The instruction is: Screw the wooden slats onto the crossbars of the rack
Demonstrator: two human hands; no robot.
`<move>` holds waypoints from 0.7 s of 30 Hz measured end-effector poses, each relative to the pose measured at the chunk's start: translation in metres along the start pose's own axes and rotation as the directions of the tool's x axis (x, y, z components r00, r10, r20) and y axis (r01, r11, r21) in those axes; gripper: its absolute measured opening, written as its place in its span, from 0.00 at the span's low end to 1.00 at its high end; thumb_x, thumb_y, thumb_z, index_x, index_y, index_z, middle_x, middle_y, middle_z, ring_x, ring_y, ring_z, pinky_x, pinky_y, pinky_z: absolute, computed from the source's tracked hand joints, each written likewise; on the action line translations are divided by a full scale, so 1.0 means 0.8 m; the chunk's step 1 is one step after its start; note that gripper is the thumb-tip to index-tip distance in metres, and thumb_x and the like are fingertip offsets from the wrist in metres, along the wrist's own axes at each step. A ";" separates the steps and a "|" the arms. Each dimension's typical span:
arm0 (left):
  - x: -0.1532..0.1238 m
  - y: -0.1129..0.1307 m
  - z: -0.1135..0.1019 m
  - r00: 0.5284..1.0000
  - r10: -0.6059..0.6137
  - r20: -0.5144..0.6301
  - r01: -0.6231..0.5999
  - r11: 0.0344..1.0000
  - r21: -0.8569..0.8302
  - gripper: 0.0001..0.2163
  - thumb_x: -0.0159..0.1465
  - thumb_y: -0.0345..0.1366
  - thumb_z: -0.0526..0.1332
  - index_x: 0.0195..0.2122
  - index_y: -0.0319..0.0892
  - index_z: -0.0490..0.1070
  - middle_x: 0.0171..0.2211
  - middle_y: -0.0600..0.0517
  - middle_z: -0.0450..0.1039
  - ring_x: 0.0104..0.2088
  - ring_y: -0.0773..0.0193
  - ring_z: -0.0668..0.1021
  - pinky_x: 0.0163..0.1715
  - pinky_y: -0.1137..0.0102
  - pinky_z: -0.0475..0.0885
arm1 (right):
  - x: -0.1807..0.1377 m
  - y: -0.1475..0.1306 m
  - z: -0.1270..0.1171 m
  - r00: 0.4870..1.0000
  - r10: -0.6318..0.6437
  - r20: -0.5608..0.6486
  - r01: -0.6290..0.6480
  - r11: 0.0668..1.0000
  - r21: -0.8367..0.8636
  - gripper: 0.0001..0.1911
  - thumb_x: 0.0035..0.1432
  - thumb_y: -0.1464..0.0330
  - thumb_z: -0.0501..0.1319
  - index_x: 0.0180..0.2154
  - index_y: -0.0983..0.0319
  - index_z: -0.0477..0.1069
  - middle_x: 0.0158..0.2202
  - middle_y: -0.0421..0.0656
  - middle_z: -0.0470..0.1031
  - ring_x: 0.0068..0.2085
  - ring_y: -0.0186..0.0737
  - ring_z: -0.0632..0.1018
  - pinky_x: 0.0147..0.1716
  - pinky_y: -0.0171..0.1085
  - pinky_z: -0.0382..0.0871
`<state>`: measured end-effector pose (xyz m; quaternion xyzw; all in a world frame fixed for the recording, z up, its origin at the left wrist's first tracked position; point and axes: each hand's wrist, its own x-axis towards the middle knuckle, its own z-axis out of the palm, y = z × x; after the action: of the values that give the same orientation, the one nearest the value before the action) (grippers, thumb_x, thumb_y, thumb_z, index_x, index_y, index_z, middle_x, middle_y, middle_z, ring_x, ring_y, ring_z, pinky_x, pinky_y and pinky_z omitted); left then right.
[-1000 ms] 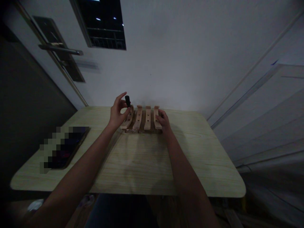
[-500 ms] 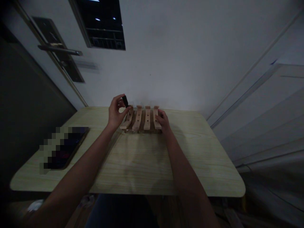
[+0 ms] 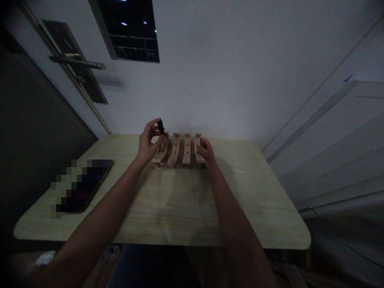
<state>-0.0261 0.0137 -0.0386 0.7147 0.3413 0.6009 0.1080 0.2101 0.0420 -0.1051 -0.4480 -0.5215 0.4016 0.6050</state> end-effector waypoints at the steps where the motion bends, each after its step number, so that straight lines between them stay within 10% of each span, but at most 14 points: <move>1: 0.000 0.000 0.000 1.000 -0.006 0.003 0.006 1.000 -0.006 0.24 0.57 0.32 0.60 0.55 0.48 0.61 0.44 0.50 0.70 0.35 0.69 0.73 0.38 0.72 0.73 | 0.000 0.000 0.000 1.000 -0.001 -0.001 0.001 1.000 0.000 0.23 0.32 0.54 0.66 0.33 0.57 0.66 0.37 0.43 0.74 0.41 0.46 0.73 0.44 0.48 0.67; 21: -0.002 -0.003 0.003 0.999 -0.006 -0.046 0.007 1.000 0.020 0.26 0.59 0.36 0.61 0.59 0.47 0.58 0.46 0.49 0.71 0.34 0.69 0.73 0.38 0.72 0.74 | 0.000 0.002 -0.003 1.000 0.009 0.012 -0.010 1.000 0.020 0.20 0.34 0.59 0.66 0.34 0.57 0.67 0.37 0.43 0.73 0.43 0.47 0.73 0.46 0.51 0.67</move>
<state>-0.0249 0.0153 -0.0420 0.7006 0.3523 0.6132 0.0948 0.2122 0.0424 -0.1067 -0.4419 -0.5190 0.4124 0.6043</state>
